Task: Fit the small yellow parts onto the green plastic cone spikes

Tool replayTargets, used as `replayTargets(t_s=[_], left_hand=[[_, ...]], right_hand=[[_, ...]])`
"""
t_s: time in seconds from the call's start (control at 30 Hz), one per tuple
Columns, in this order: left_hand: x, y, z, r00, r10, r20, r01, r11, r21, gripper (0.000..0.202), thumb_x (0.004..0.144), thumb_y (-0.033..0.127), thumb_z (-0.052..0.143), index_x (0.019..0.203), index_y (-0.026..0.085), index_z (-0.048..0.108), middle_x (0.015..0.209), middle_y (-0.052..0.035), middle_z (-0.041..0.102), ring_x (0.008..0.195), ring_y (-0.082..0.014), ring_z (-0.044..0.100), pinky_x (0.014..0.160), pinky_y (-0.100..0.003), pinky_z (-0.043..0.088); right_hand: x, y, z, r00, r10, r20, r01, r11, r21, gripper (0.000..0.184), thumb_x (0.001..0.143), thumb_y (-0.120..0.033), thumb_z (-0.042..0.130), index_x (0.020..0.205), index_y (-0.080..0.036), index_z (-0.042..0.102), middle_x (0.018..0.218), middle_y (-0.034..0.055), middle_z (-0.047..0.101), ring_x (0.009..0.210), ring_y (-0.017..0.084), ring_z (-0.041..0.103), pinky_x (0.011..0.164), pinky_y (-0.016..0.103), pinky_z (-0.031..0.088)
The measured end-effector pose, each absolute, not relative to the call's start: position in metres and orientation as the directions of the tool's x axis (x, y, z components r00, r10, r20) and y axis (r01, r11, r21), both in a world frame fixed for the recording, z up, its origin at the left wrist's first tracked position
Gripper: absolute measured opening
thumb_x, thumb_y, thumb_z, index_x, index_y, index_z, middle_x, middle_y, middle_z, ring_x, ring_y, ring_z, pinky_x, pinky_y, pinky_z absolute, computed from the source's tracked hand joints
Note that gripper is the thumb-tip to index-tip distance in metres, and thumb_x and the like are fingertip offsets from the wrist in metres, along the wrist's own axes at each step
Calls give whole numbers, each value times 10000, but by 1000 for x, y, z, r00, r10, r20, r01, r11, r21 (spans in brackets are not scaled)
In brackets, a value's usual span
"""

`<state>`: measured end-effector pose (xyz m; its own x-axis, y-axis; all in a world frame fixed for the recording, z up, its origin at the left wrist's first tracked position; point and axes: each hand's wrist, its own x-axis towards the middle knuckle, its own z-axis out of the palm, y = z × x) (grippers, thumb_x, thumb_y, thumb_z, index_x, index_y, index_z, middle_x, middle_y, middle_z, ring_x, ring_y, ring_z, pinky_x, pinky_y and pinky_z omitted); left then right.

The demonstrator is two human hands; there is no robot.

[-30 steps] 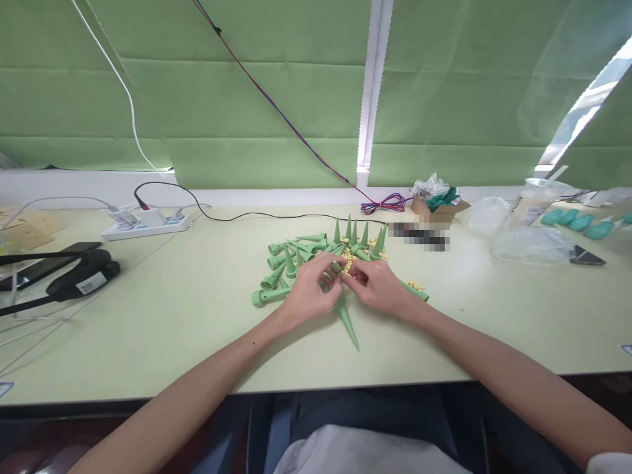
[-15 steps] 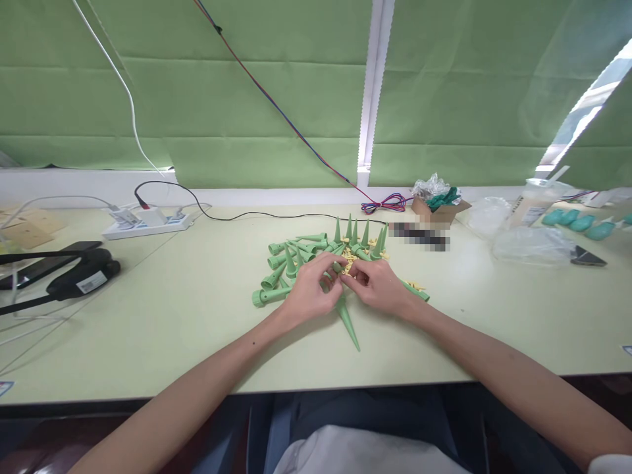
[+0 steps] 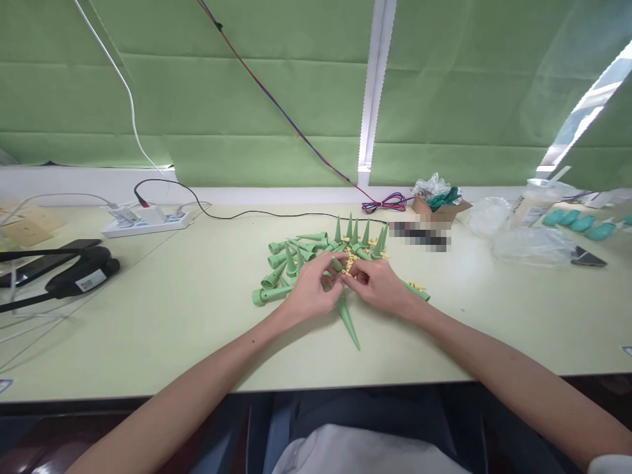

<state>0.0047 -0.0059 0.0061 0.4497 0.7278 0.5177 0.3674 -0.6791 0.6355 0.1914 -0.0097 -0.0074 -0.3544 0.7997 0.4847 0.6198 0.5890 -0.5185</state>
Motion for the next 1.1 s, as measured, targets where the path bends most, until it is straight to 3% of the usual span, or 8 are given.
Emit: replayTargets(t_s=[0.57,0.77,0.97,1.1], left_hand=[[5,-6,8,443,749,493,355,-652,670,374,788,139,587,1159,177,616,1089,-76,669,800,-151,647,664,-270,572],[6,-7,12,420,775,473,338,-617,710,247,883,245,575,1113,180,640,1080,-78,670,757,-143,638,609,-259,552],[7,-4,8,382,823,420,302,-540,786,294,1001,403,436,948,182,622,655,2,614,507,-128,565,512,-270,485],[6,-3,7,378,814,440,346,-565,749,312,1008,422,428,875,192,593,561,25,554,512,-138,551,531,-273,456]], right_hand=[[192,-9,-8,-367,799,475,627,590,-508,264,943,-322,565,718,-186,545,565,-23,518,521,117,426,543,270,316],[192,-8,-7,-352,784,511,609,607,-511,256,952,-294,539,718,-194,518,606,-7,570,547,128,471,555,275,343],[193,-9,-7,-390,755,527,595,644,-480,169,976,-282,514,845,-193,574,731,24,626,628,149,515,595,281,384],[194,-10,-6,-454,713,535,593,690,-416,95,972,-243,515,921,-194,579,785,33,624,661,158,513,623,284,382]])
